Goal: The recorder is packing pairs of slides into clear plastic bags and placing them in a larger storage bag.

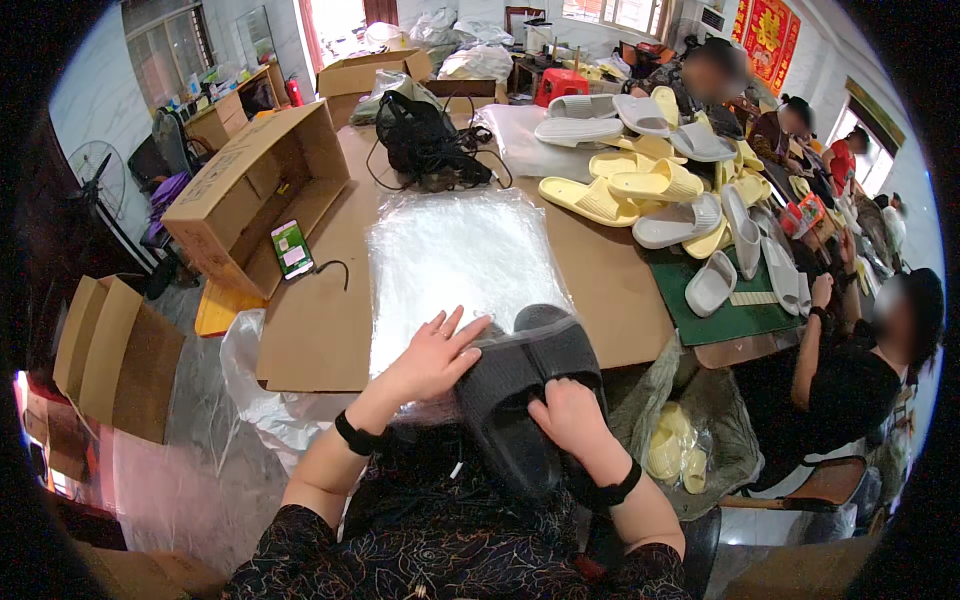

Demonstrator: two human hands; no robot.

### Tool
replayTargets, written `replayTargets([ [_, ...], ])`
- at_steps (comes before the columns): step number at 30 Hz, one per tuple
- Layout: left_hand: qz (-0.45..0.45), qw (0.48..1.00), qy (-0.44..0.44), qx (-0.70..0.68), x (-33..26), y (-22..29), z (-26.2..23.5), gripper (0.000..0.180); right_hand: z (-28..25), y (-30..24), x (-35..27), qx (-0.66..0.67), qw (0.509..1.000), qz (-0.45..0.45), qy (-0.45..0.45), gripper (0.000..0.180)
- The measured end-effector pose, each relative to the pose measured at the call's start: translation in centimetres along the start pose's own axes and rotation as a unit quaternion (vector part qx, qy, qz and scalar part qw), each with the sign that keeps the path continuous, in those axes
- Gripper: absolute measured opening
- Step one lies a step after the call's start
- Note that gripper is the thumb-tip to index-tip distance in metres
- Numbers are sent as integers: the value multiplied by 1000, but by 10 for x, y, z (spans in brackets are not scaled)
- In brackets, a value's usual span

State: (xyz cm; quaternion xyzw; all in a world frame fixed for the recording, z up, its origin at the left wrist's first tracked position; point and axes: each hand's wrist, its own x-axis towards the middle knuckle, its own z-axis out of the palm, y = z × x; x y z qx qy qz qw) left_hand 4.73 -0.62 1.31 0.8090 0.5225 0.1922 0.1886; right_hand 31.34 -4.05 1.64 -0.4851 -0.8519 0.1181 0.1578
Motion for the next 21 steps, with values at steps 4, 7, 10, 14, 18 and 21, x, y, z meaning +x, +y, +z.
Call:
replayTargets([
  [4, 71, 996, 22, 54, -9, 28, -14, 51, 2, -12, 14, -7, 1000, -23, 18, 31],
  [7, 124, 991, 26, 34, -17, 42, -26, 51, 15, -10, 36, 10, 1000, -12, 24, 30],
  [10, 173, 985, 16, -4, -21, 54, -30, 52, 32, 1, 73, -5, 998, 14, 63, 30],
  [14, 198, 980, 2, -9, -32, 64, -38, 53, 35, -3, 126, 34, 995, 49, 76, 35],
  [18, 194, 980, -34, 3, -40, 64, -46, 57, 46, 2, 153, 48, 985, 110, 126, 42],
  [21, 177, 979, -55, -88, -53, 43, -51, 65, 52, -22, 120, 96, 976, 31, 192, 60],
])
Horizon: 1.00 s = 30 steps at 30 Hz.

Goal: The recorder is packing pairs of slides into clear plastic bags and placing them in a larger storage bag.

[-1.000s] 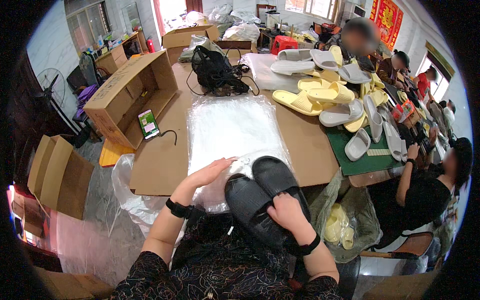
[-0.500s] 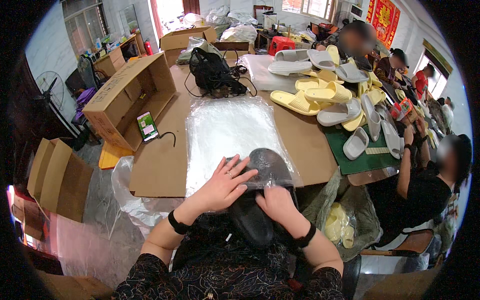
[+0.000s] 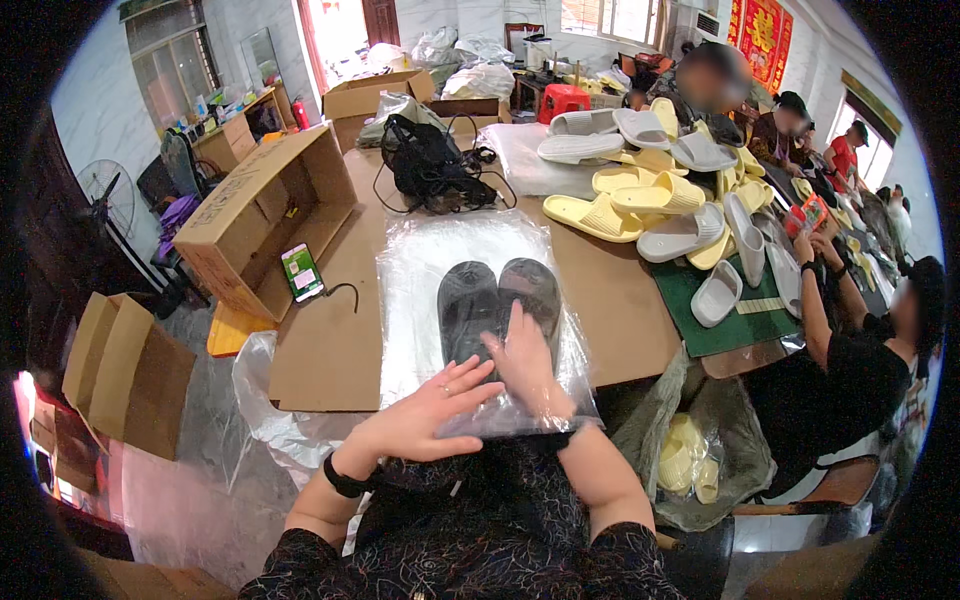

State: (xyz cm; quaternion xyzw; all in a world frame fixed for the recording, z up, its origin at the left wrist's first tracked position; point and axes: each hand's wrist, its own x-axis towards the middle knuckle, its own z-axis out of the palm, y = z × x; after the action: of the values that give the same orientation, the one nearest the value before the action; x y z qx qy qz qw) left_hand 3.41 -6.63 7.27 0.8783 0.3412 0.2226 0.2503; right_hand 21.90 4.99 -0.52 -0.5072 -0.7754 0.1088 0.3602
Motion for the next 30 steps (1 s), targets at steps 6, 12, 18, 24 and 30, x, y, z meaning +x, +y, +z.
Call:
replayTargets([
  [6, -116, 967, 208, -94, -8, -56, -12, 60, -108, -55, -71, 215, 828, 20, -518, 53],
  [12, -222, 932, 256, 129, -6, -129, 23, 57, -168, -67, -41, 324, 915, -12, -241, 18],
  [18, -228, 928, 237, 172, -6, -147, 52, 52, -60, -9, 39, -26, 982, 106, -154, 49],
  [24, -231, 928, 212, 200, -10, -142, 50, 53, 33, 8, 51, -152, 984, 94, -19, 50],
  [30, -234, 926, 264, 135, -4, -137, 49, 64, 40, 35, 45, -56, 994, 45, 86, 35],
])
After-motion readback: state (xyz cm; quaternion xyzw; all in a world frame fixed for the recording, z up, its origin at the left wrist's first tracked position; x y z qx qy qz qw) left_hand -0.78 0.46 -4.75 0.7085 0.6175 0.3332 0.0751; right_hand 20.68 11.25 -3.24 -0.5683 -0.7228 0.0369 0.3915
